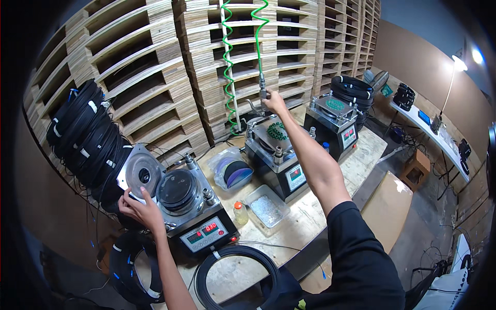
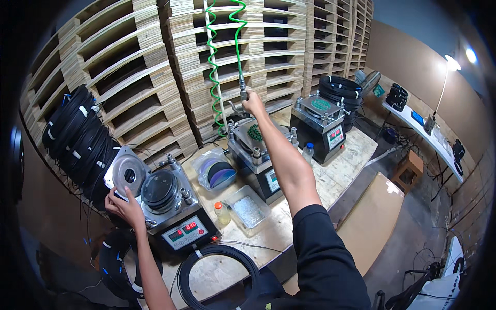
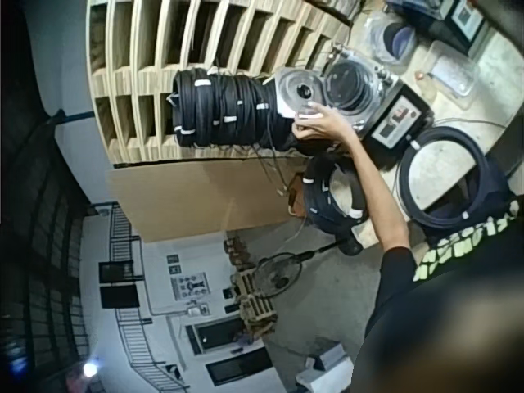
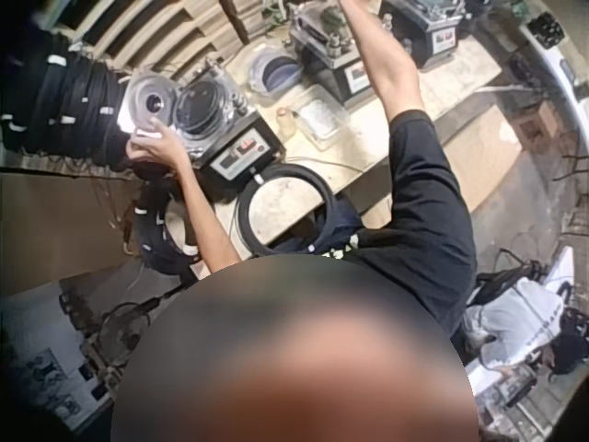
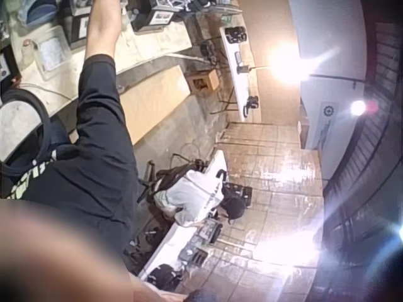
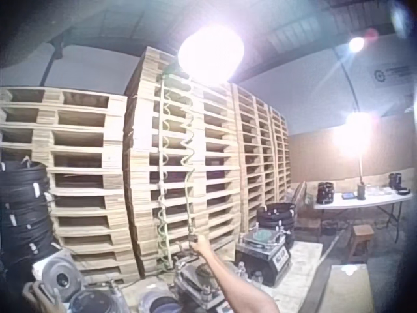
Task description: Preparing and labeling wire coils using industrial equipment.
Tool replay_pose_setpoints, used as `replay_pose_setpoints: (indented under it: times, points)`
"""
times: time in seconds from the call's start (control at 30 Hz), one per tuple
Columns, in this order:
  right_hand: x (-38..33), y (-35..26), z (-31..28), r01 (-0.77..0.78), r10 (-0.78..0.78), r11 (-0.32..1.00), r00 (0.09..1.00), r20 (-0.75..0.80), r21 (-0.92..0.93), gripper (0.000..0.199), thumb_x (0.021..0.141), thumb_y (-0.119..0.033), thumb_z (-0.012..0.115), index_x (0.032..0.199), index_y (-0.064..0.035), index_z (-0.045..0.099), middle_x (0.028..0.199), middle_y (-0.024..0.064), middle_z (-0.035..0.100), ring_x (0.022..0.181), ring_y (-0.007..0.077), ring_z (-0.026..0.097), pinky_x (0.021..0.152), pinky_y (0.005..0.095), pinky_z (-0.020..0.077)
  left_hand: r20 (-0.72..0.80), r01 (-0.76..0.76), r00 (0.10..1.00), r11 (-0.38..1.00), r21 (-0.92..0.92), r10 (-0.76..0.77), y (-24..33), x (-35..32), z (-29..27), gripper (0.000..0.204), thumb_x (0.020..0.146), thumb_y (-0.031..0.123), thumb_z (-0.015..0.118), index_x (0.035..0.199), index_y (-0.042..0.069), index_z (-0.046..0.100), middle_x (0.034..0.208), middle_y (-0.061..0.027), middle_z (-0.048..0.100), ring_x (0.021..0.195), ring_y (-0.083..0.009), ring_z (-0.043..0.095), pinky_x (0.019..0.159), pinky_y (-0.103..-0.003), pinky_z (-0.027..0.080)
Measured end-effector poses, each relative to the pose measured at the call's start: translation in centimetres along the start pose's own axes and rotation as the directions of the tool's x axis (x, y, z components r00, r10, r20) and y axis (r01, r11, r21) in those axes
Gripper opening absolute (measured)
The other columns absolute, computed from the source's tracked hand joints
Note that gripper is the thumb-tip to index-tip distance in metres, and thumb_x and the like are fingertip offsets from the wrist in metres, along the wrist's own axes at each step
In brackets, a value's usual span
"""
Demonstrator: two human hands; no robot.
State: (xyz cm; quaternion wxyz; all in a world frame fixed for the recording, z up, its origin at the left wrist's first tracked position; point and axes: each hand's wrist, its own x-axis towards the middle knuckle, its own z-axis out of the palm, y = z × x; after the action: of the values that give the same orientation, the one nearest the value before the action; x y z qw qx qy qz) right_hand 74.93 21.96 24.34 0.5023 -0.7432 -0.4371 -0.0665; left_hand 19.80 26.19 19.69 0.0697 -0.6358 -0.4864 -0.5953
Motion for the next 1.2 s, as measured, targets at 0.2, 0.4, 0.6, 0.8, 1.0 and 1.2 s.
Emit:
replay_pose_setpoints:
  times: [0.2, 0.4, 0.6, 0.8, 1.0, 1.2]
  points:
    - [-3.7, 0.7, 0.2, 0.105, -0.103, 0.994, 0.994, -0.042, 0.037, 0.048, 0.08, 0.0, 0.057, 0.127, 0.0028, 0.064, 0.111, 0.0218, 0.074, 0.102, 0.0272, 0.073, 0.091, 0.0349, 0.0556, 0.196, 0.195, 0.969, 0.957, -0.215, -0.153, -3.9, -0.6, 1.3, 0.043, 0.098, 0.022, 0.062, 0.13, -0.002, 0.046, 0.128, -0.0282, 0.051, 0.122, -0.0427, 0.049, 0.108, -0.047, 0.034]
    - [-15.1, -5.6, -2.3, 0.084, -0.125, 0.952, 0.984, 0.125, 0.295, 0.036, 0.088, 0.004, 0.051, 0.12, 0.0007, 0.068, 0.095, 0.009, 0.073, 0.092, 0.0124, 0.069, 0.082, 0.0286, 0.0555, 0.31, 0.283, 0.93, 0.921, -0.267, -0.196, -4.3, -0.9, 1.9, 0.05, 0.095, 0.02, 0.066, 0.133, -0.001, 0.042, 0.133, -0.0283, 0.051, 0.126, -0.0414, 0.051, 0.109, -0.045, 0.037]
    - [-27.7, -8.7, -1.3, 0.006, -0.135, 0.938, 0.928, 0.348, 0.346, 0.033, 0.085, 0.01, 0.051, 0.112, 0.0019, 0.069, 0.089, 0.0052, 0.068, 0.088, 0.0087, 0.062, 0.082, 0.0242, 0.0503, 0.321, 0.276, 0.929, 0.923, -0.268, -0.185, -4.4, 0.1, 2.2, 0.055, 0.09, 0.018, 0.071, 0.129, -0.003, 0.039, 0.128, -0.0311, 0.05, 0.122, -0.0419, 0.053, 0.107, -0.045, 0.038]
    - [-35.6, -4.7, 3.3, 0.019, -0.081, 0.993, 0.837, 0.541, 0.118, 0.056, 0.081, -0.016, 0.076, 0.135, -0.0155, 0.061, 0.097, 0.0107, 0.058, 0.079, 0.0217, 0.056, 0.075, 0.0353, 0.0496, 0.378, 0.352, 0.891, 0.909, -0.223, -0.252, -2.7, 0.2, 1.7, 0.056, 0.086, 0.014, 0.07, 0.127, -0.006, 0.037, 0.129, -0.0319, 0.045, 0.122, -0.0449, 0.051, 0.107, -0.048, 0.038]
    - [-39.0, -4.3, 7.7, 0.182, -0.102, 0.972, 0.894, 0.436, -0.147, 0.067, 0.071, -0.027, 0.086, 0.132, -0.0165, 0.062, 0.115, 0.0184, 0.056, 0.107, 0.0376, 0.052, 0.093, 0.0442, 0.0461, 0.389, 0.372, 0.877, 0.911, -0.179, -0.282, -3.1, -0.1, 1.3, 0.057, 0.085, 0.014, 0.069, 0.128, -0.005, 0.036, 0.128, -0.0324, 0.044, 0.123, -0.0448, 0.05, 0.106, -0.047, 0.038]
    - [-35.1, -4.9, 9.3, 0.092, -0.169, 0.967, 0.928, 0.331, 0.237, 0.062, 0.068, -0.021, 0.086, 0.118, -0.0086, 0.052, 0.112, 0.0146, 0.058, 0.105, 0.0293, 0.056, 0.089, 0.0393, 0.0457, 0.36, 0.414, 0.876, 0.882, -0.224, -0.32, -3.3, 0.0, 1.0, 0.056, 0.084, 0.012, 0.067, 0.127, -0.004, 0.035, 0.124, -0.0355, 0.049, 0.119, -0.0469, 0.055, 0.104, -0.047, 0.041]
